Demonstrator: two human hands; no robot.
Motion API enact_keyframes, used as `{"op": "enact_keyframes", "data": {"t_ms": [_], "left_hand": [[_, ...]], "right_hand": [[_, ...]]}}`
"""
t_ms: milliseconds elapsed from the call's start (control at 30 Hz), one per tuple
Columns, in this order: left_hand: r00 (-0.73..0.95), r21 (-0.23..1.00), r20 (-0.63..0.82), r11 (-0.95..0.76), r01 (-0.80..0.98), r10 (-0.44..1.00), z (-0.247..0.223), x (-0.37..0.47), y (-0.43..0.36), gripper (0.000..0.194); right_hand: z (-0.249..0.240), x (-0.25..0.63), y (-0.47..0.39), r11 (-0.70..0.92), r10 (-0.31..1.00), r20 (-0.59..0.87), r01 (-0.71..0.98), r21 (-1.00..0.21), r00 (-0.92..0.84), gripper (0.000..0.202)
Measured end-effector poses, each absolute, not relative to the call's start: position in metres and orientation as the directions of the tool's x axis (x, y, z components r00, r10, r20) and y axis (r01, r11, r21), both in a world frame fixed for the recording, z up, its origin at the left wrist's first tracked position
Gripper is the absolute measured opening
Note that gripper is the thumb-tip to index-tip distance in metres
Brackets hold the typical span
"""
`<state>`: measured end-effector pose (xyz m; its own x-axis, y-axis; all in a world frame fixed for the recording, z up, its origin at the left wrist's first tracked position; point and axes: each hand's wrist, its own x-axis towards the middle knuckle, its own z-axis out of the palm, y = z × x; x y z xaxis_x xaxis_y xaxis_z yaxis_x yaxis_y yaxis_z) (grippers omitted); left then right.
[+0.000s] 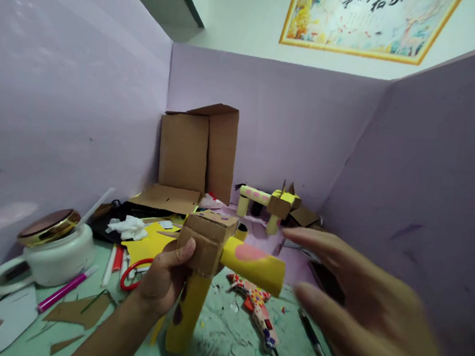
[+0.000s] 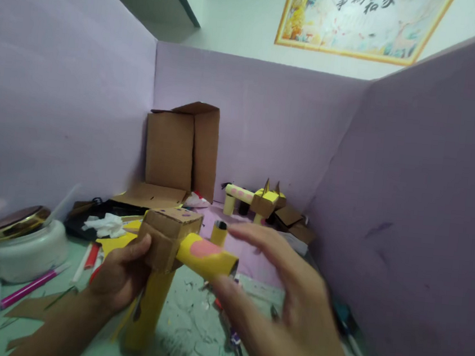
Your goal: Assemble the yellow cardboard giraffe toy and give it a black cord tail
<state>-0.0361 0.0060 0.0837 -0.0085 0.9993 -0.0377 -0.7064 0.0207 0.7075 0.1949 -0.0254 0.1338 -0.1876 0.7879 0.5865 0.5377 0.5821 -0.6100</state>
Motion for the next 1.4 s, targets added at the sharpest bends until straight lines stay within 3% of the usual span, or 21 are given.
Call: {"op": "enact_keyframes", "data": {"t_ms": [133,200,333,467,533,600,833,1100,1233,1400], "left_hand": [[-0.030,0.902,0.089,-0.093,-0.421,0.996,0.094,-0.044,0.000,0.036],[-0.044,0.959,0.136,-0.143,-0.244,0.990,0.102,-0.047,0.000,0.039],[0.056,0.950,0.295,-0.286,-0.127,0.954,0.126,-0.051,0.010,0.048],[0.381,0.924,0.373,-0.377,-0.067,0.846,0.150,-0.065,0.038,0.047],[0.556,0.925,0.322,-0.380,-0.013,0.766,0.159,-0.074,0.054,0.051],[0.621,0.926,0.276,-0.376,0.032,0.733,0.166,-0.079,0.068,0.055],[0.640,0.919,0.206,-0.372,0.133,0.740,0.186,-0.072,0.081,0.058],[0.718,0.860,0.030,-0.384,0.336,0.695,0.200,-0.030,0.069,0.057],[0.718,0.799,-0.115,-0.366,0.478,0.686,0.208,-0.005,0.061,0.054],[0.725,0.694,-0.083,-0.482,0.535,0.684,0.211,0.016,0.060,0.045]], "right_hand": [[0.139,0.177,-0.002,0.399,0.913,0.275,0.523,-0.753,-0.301,0.075],[0.133,0.173,0.006,0.349,0.925,0.198,0.516,-0.782,-0.324,0.081],[0.125,0.166,0.018,0.349,0.911,0.189,0.439,-0.828,-0.367,0.076],[0.113,0.158,0.025,0.378,0.878,0.239,0.294,-0.878,-0.416,0.078],[0.104,0.158,0.026,0.337,0.876,0.225,0.208,-0.918,-0.426,0.084],[0.093,0.162,0.025,0.250,0.891,0.174,0.133,-0.959,-0.418,0.088],[0.060,0.162,0.017,0.183,0.890,0.213,-0.112,-0.977,-0.404,0.069],[0.055,0.152,0.009,0.200,0.955,0.199,-0.014,-0.980,-0.219,0.055],[0.051,0.150,0.012,0.206,0.953,0.225,-0.110,-0.972,-0.202,0.049],[0.046,0.149,0.016,0.131,0.977,0.161,-0.208,-0.969,-0.138,0.045]]}}
